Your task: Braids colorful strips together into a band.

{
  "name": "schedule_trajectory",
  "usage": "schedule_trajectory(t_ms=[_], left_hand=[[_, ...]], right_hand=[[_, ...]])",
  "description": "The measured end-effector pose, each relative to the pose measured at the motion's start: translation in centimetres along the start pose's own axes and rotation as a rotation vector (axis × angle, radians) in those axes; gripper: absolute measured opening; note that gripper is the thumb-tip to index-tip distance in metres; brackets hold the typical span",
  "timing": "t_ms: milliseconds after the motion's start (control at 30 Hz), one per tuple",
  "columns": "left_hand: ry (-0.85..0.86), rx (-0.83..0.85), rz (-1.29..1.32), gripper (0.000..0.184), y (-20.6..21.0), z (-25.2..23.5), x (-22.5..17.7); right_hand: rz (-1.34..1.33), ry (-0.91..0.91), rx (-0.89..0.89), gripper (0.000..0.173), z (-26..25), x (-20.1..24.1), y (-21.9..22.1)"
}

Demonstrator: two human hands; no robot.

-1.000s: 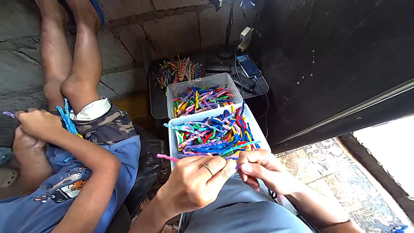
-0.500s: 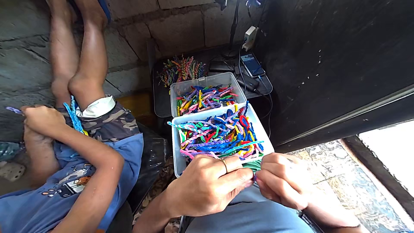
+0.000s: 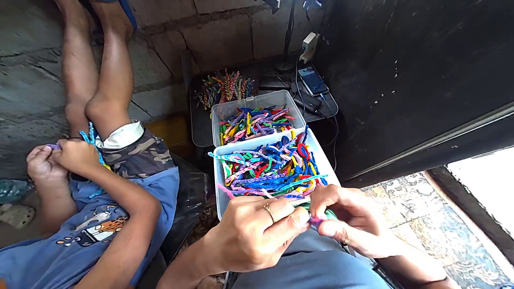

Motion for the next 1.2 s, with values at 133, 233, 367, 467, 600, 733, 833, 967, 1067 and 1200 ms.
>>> schedule_trajectory(t_ms=[133,233,367,467,600,733,833,967,1067,1200], left_hand=[[-0.049,0.071,0.54,0.028,0.9,-0.5,0.7],[-0.08,0.13,0.762,0.029,1.5,-0.8,1.0],[-0.088,0.128,0.636,0.028,1.7,-0.8,1.3],[-0.024,0.065,-0.011,0.021,0.9,-0.9,0.5],[0.121,0.081,-0.55,0.016,0.6,-1.1,-1.0],[0.083,0.062,-0.492,0.016,0.9,-0.7,-0.3],[-0.06,0.036,-0.094,0.025,0.8,-0.3,0.9],[-0.134,0.122,0.654,0.031,1.0,-0.3,1.7],[-0.119,0.23,0.975,0.03,2.2,-0.6,1.6],[-0.101,0.32,1.208,0.028,3.6,-0.9,1.3]], right_hand=[[0.335,-0.227,-0.001,0.019,0.0,2.5,-0.5],[0.722,-0.339,-0.015,0.013,0.6,3.8,0.0],[1.09,-0.351,-0.045,0.015,0.7,3.4,0.8],[0.852,-0.184,-0.122,0.025,0.3,1.5,0.0],[-0.119,0.163,-0.127,0.028,-0.3,-1.8,-0.4],[-0.794,0.338,-0.021,0.025,-0.3,-3.5,0.7],[-0.495,0.162,0.035,0.015,-0.4,-2.5,-0.1],[-0.058,-0.067,0.097,0.031,-0.6,-0.1,-1.0],[0.088,-0.205,0.142,0.019,-0.7,1.3,-1.2],[0.312,-0.306,0.087,0.013,0.0,2.8,-1.0]])
Point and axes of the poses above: each hand's wrist, its own z-axis away from the middle knuckle, its own y-axis out of the palm, x = y × z, the point moved 6 cm from there along -z, towards the middle knuckle, and after that the axes turned 10 degrees about x, right-handed, at the moved point
